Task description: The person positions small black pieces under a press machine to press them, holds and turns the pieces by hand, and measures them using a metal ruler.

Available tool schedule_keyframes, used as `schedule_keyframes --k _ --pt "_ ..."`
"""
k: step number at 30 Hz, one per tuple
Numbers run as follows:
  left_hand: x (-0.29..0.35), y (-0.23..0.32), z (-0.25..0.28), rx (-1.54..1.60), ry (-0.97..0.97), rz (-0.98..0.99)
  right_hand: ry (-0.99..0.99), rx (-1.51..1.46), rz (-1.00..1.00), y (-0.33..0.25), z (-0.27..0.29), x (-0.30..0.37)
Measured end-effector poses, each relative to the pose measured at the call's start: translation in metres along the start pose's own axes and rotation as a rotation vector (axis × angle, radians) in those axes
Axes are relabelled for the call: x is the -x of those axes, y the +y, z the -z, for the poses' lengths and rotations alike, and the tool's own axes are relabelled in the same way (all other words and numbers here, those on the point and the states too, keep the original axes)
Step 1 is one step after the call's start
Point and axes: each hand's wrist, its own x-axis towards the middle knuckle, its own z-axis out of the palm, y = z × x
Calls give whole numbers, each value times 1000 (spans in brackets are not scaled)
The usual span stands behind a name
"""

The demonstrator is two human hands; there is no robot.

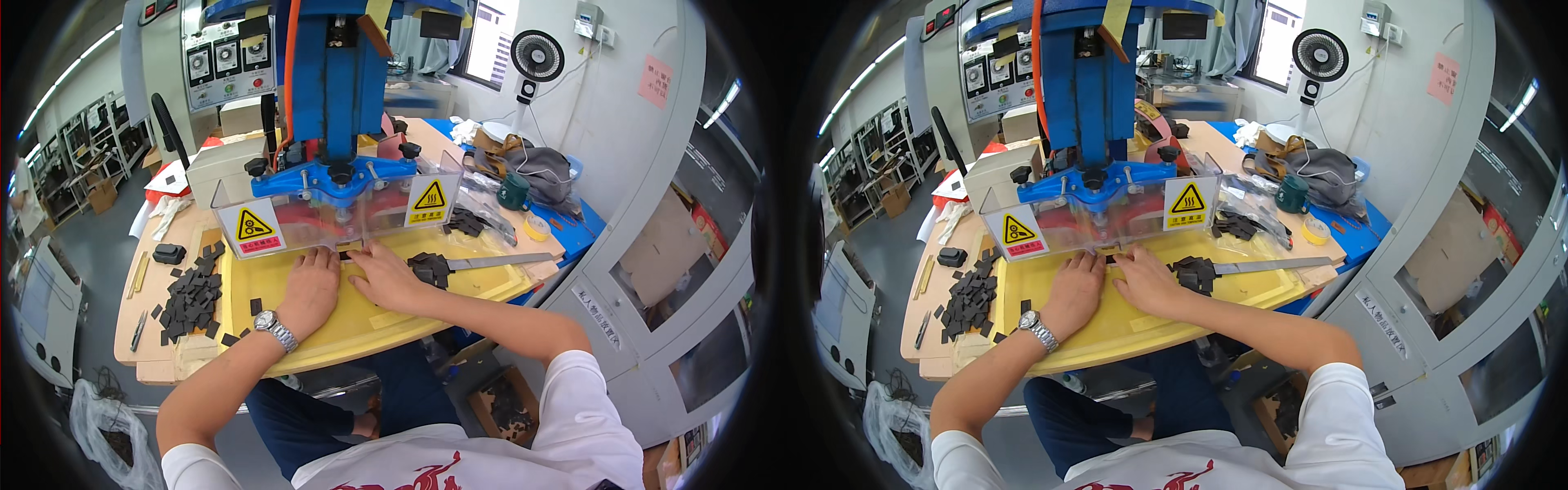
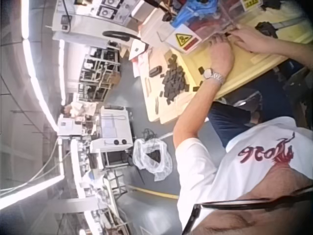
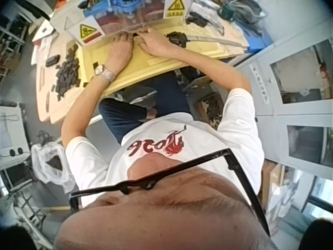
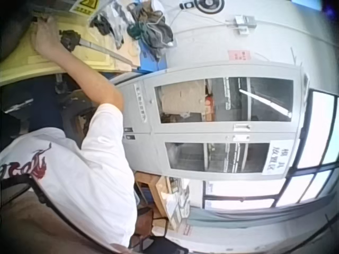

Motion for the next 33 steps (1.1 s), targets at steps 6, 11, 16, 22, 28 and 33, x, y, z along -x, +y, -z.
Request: schedule_keyframes --k 6,11,16,22,28,33 --pt "3 -2 -1 39 15 -1 -47 41 14 -2 5 1" --pt "4 -3 0 68 66 -23 23 50 80 4 -2 2" --pt "-2 -1 6 78 -31 -2 -42 9 57 7 5 -2" --pt "-4 1 6 80 24 16 -15 7 117 10 8 -4" --pt "7 -15 -2 211 78 -3 9 -80 130 14 3 -1" --pt "8 -18 11 406 66 -38 13 -85 142 18 4 4"
